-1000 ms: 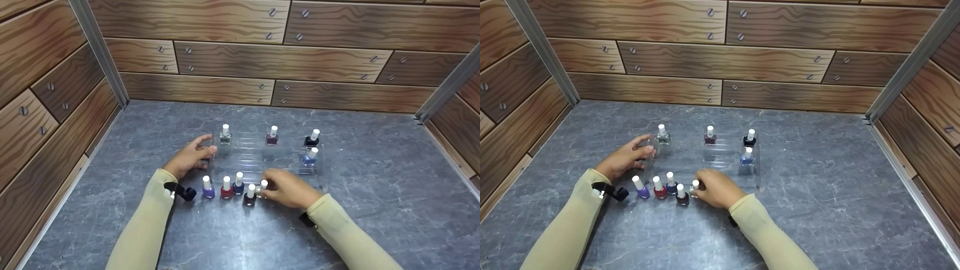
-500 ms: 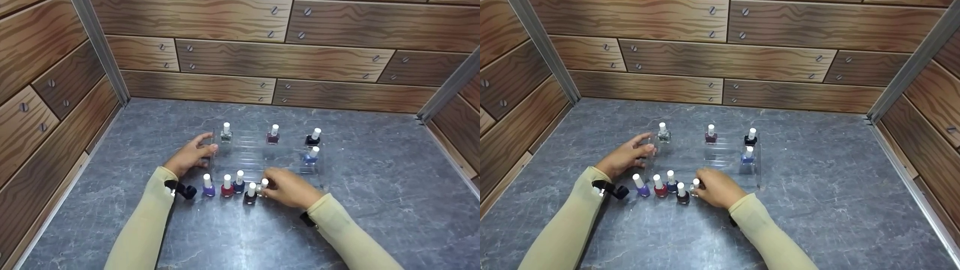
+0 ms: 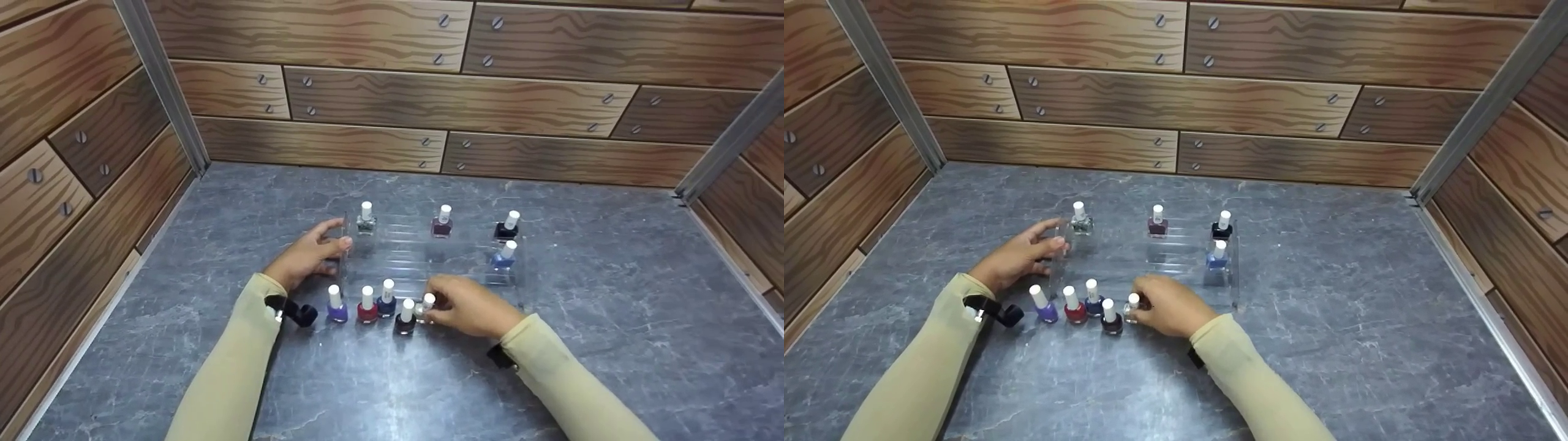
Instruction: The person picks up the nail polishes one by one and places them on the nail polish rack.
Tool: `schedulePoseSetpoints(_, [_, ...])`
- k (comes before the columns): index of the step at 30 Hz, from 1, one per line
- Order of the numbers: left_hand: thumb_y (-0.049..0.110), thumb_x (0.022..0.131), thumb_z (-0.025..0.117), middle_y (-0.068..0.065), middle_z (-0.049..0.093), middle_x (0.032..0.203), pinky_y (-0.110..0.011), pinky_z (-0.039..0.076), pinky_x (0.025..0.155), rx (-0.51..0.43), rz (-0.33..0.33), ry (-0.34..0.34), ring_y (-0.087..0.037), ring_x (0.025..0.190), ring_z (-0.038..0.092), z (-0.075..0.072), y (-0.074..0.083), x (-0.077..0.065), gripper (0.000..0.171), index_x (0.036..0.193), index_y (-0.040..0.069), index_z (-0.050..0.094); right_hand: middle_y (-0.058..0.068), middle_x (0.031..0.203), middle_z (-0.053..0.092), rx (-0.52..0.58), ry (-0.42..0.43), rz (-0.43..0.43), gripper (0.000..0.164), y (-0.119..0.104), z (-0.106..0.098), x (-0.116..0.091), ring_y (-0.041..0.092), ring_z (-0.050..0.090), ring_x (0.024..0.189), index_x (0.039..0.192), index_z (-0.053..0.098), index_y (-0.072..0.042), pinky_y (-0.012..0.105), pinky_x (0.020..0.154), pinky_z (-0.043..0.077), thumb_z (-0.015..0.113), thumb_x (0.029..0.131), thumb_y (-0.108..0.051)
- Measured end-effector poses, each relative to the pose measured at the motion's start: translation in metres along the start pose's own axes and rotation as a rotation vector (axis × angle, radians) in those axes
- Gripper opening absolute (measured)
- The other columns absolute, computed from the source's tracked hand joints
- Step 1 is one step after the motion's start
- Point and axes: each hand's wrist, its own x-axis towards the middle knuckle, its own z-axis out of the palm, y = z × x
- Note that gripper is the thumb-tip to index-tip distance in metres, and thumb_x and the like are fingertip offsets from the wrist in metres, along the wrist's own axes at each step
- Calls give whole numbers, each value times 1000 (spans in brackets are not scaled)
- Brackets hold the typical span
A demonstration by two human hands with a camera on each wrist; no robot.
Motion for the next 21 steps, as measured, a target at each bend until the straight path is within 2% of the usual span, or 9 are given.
schedulePoseSetpoints(5, [35,99,71,-16,53,150,-36,61,88,-1,-2,-6,-33,130,57,4,1,1,73,162,25,33,-7,89,66,121,-17,-25,12,3,-23,-11,10,62,79,101,68,-13,27,72,59,76,93,-16])
schedulePoseSetpoints(8, [35,99,71,-15,54,149,-37,61,87,-3,-4,1,-32,129,58,4,2,1,73,161,26,35,-5,93,71,221,29,-28,11,1,-40,-17,15,68,84,102,70,-14,30,76,62,76,93,-12])
schedulePoseSetpoints(11, [36,99,71,-16,53,150,-37,61,87,0,-5,-5,-33,129,57,3,2,1,74,161,25,33,-1,97,72,287,102,-26,12,-4,-54,-18,18,69,88,101,71,-13,33,77,64,77,91,-9])
schedulePoseSetpoints(15, [35,100,69,-18,51,152,-36,61,88,2,5,-18,-35,132,56,1,0,0,74,162,23,31,4,97,72,352,219,-16,15,-11,-66,-12,22,69,84,103,70,-10,32,71,64,78,90,-7])
schedulePoseSetpoints(21, [32,102,67,-19,52,150,-33,61,84,-9,13,-10,-34,130,56,-2,-1,0,70,162,23,32,10,99,71,495,445,3,18,-14,-75,-1,22,68,81,105,70,-2,27,71,61,79,90,-7])
